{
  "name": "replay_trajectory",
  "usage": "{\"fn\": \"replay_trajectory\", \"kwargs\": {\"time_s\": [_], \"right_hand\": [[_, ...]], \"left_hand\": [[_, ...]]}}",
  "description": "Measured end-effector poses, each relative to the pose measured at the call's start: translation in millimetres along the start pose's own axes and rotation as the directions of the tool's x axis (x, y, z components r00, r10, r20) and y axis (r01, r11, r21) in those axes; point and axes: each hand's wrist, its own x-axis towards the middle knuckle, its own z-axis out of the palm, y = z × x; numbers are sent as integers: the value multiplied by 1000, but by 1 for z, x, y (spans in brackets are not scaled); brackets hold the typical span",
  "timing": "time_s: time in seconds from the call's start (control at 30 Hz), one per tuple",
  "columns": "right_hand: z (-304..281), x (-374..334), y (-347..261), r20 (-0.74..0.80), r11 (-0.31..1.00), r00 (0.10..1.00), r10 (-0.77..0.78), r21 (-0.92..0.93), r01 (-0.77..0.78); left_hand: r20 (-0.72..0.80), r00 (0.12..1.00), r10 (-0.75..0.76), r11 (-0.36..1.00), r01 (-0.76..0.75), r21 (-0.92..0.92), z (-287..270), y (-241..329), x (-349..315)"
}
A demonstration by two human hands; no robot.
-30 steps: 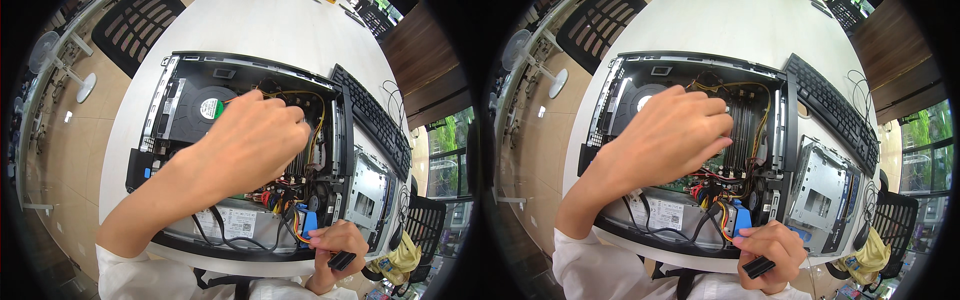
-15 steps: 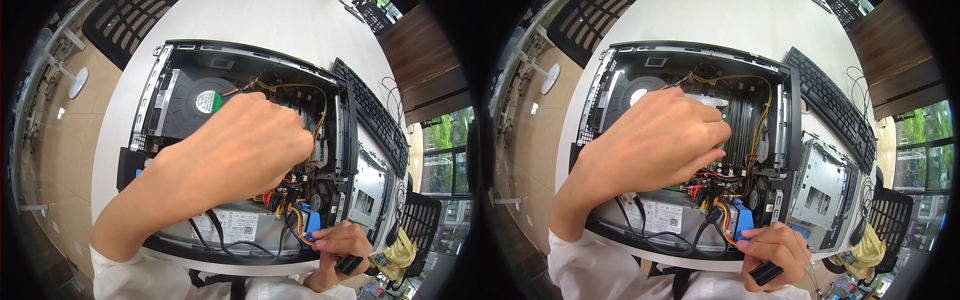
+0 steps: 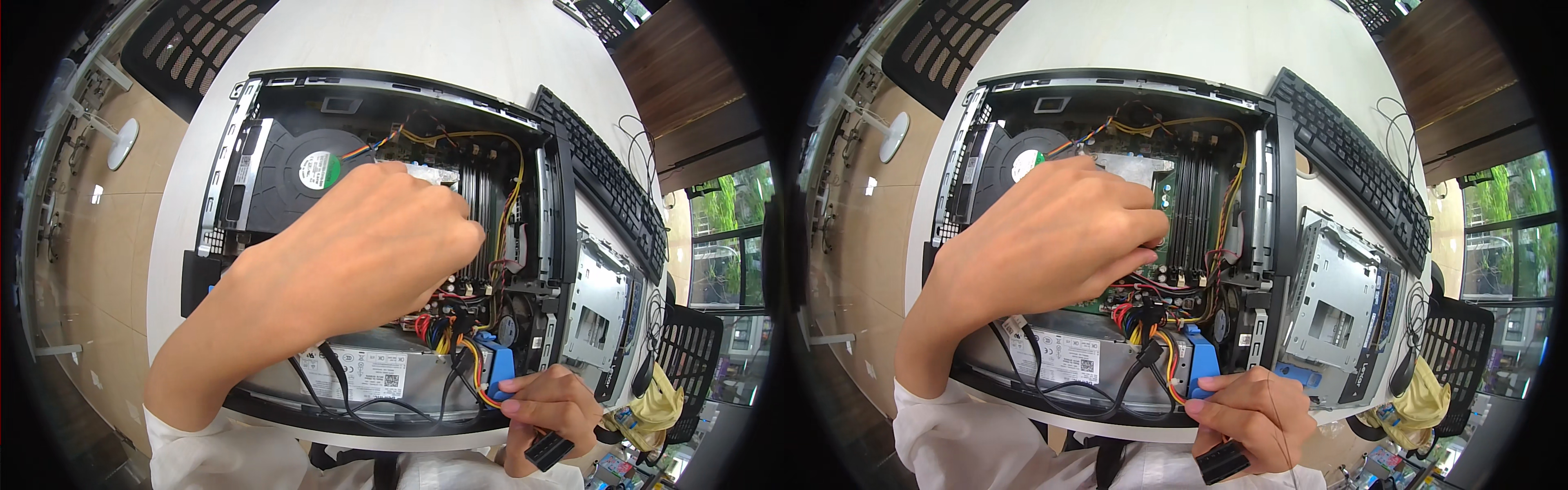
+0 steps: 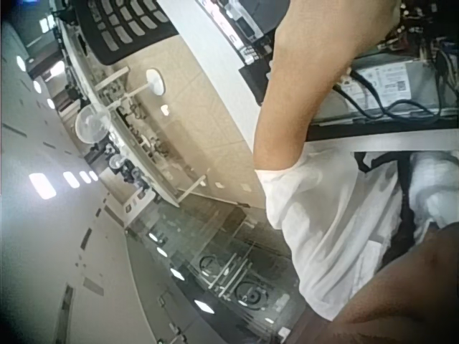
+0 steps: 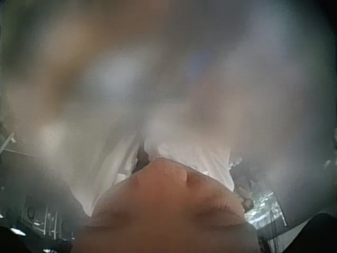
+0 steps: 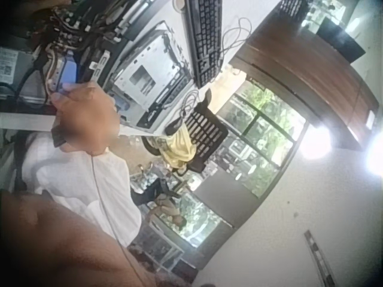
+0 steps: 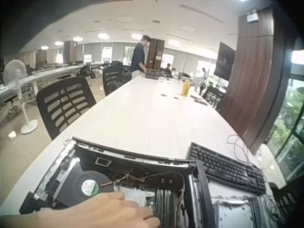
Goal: The person disassembles a computer by removing the internal drive housing and then extracting two memory modules from their slots on the motherboard.
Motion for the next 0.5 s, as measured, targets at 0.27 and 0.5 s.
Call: {"fn": "replay_trajectory", "kwargs": {"time_s": [0.27, 0.5], "right_hand": [[-10, 0, 0, 115, 997, 993, -39, -59, 46], [-9, 2, 0, 136, 999, 991, -10, -49, 17]], "left_hand": [[-45, 997, 68, 996, -70, -54, 2, 2, 0], [-360, 933, 12, 998, -36, -61, -1, 8, 11]]}}
